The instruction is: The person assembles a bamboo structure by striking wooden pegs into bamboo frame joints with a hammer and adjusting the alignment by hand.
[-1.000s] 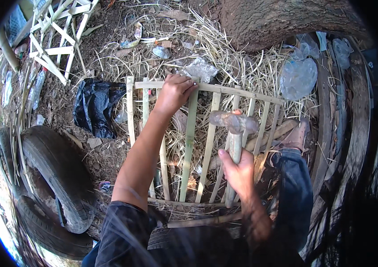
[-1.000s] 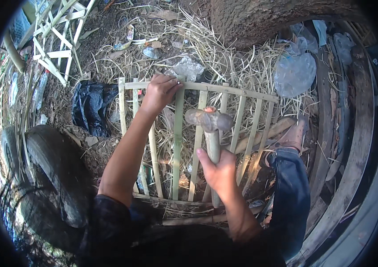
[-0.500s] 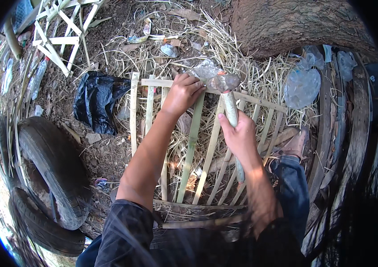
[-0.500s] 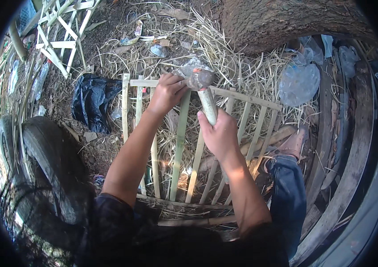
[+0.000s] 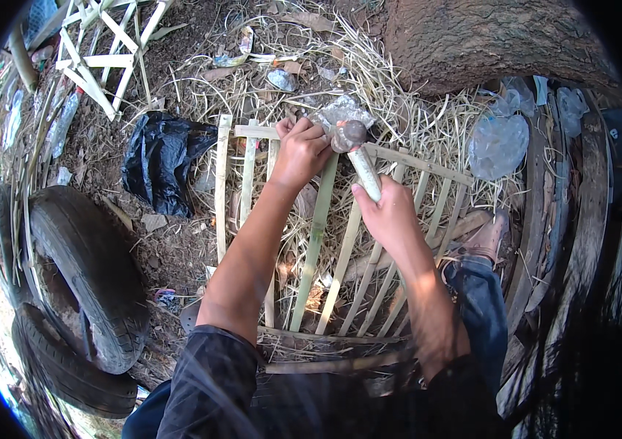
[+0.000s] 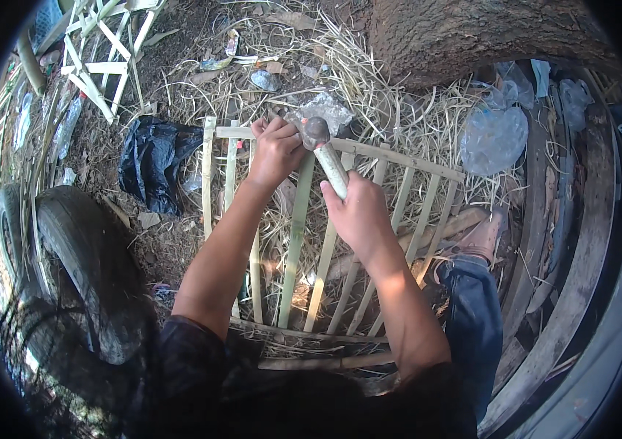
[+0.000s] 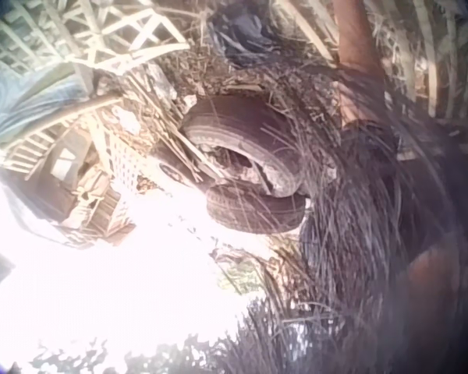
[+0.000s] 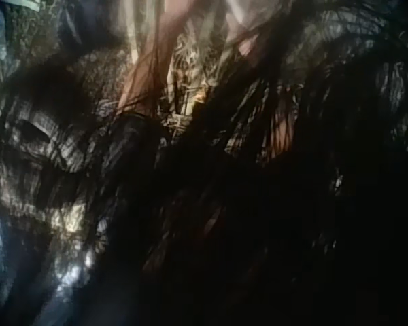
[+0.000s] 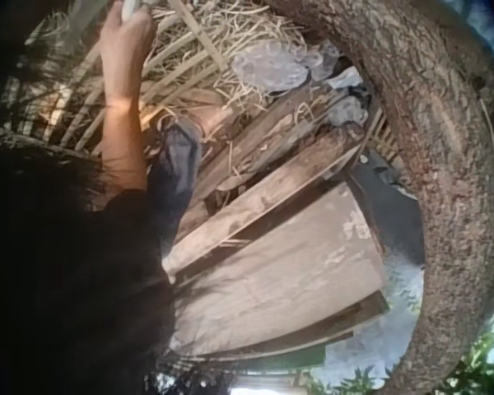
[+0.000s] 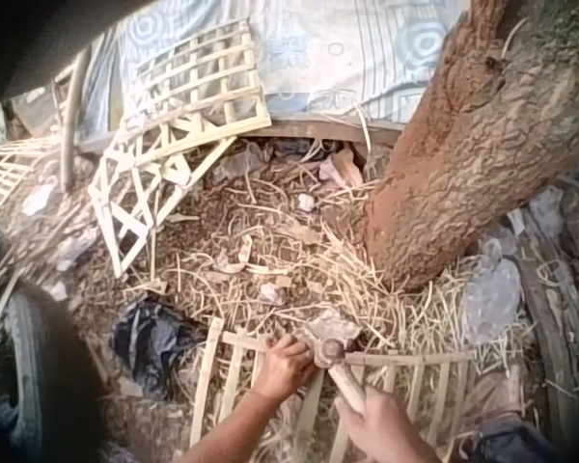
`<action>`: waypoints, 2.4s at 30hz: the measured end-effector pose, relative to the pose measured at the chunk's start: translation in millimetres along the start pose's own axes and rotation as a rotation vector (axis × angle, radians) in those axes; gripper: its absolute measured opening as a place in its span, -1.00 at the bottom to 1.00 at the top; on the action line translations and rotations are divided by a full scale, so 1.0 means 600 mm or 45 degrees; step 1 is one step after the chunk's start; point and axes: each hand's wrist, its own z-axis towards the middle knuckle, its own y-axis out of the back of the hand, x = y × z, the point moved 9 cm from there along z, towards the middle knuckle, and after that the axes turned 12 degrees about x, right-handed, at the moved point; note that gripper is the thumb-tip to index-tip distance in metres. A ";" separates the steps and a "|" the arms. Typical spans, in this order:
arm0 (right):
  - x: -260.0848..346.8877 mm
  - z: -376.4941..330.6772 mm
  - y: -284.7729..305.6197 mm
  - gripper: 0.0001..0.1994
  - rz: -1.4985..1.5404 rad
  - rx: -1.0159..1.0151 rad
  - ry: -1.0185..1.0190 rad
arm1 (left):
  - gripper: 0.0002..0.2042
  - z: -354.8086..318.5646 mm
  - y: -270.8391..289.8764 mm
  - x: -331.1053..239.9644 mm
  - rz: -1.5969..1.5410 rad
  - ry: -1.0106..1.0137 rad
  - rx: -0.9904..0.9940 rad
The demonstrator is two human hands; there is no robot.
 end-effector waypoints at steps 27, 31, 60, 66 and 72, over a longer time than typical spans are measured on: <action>0.025 0.007 0.005 -0.72 -0.102 -0.058 -0.043 | -0.91 -0.008 0.002 0.007 -0.012 0.012 -0.053; 0.028 -0.015 0.016 -0.71 0.049 -0.224 0.028 | -0.91 -0.002 0.002 0.004 -0.059 0.003 -0.110; 0.014 -0.016 0.010 -0.73 0.146 -0.233 0.167 | -0.07 -0.004 0.016 0.017 0.300 0.335 0.226; 0.065 -0.032 0.035 -0.74 0.185 -0.220 0.172 | -0.02 -0.016 -0.006 0.040 0.520 0.477 0.493; 0.016 -0.018 0.008 -0.76 0.073 -0.151 0.066 | -0.04 -0.008 -0.018 0.043 0.607 0.532 0.639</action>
